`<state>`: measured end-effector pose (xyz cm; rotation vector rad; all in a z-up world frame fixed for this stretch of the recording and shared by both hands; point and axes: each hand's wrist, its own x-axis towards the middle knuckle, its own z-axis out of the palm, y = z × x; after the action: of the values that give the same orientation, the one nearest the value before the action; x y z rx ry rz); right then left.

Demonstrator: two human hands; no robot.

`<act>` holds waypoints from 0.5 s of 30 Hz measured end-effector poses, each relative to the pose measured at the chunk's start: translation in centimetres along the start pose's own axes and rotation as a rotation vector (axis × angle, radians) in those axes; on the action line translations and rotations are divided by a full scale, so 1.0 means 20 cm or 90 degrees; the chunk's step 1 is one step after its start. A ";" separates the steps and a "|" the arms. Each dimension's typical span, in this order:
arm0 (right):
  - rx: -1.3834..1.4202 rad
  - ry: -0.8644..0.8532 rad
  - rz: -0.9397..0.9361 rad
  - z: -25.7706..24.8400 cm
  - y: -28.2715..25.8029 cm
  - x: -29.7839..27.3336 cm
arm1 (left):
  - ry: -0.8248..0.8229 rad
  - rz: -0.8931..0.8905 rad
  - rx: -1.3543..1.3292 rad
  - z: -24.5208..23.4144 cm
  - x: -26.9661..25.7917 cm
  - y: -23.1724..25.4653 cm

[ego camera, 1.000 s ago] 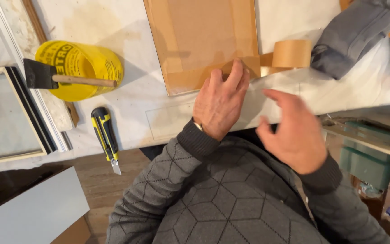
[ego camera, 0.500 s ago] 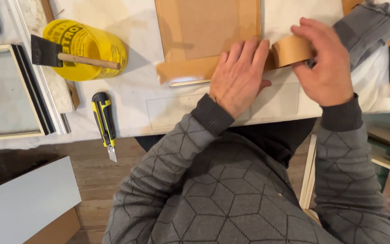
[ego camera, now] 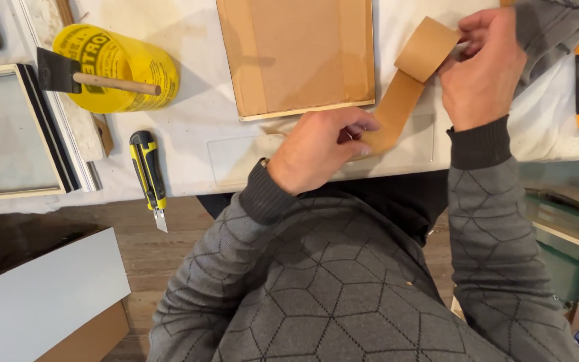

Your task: Assembling and taping the backing of a picture frame using tape and a brush.

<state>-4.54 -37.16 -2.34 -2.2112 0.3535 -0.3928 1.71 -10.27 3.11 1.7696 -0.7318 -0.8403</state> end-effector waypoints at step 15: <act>0.425 -0.239 0.381 -0.35 -0.50 -0.47 | 0.027 -0.146 -0.400 0.13 -0.25 0.26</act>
<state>-14.68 -32.40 8.32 -1.3964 0.5569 0.2124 -3.82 -9.25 8.36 1.3053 -0.1938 -1.0453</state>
